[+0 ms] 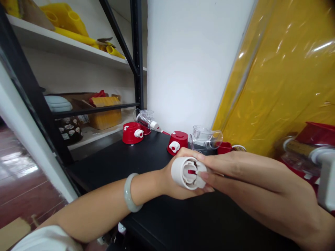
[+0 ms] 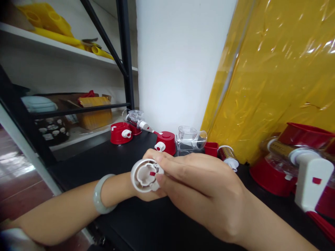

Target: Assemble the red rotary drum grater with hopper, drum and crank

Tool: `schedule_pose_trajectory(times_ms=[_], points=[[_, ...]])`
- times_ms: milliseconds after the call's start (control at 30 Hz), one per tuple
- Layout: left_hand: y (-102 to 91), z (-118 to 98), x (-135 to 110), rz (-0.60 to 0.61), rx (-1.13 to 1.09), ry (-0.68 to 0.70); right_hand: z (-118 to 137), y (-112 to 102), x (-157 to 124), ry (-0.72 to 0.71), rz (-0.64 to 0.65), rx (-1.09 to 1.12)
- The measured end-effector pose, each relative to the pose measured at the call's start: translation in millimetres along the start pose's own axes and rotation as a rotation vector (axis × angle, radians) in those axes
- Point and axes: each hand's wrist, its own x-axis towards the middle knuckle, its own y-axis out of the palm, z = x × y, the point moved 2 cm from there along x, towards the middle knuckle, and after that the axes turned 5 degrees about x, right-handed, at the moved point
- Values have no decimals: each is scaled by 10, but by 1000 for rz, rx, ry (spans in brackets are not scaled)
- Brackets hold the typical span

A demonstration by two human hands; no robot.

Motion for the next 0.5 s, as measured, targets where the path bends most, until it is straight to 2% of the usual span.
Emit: schedule_pose_trajectory(times_ms=[100,167,233,333,400,500], points=[[-20,-21,14,174,171,233,-29,38,0,0,-3,71],[-37,-12,18,207,192,280,-89,69,-9,-38,-12,123],[-54,11,21,149,152,229,-149,95,-21,-188,-36,74],[-61,24,21,22,52,187,-208,125,-22,-424,-75,-111],[-49,16,21,-8,10,183,-219,130,1,-466,-99,-149],[-22,0,14,-15,-35,154,-201,131,41,-471,-129,-94]])
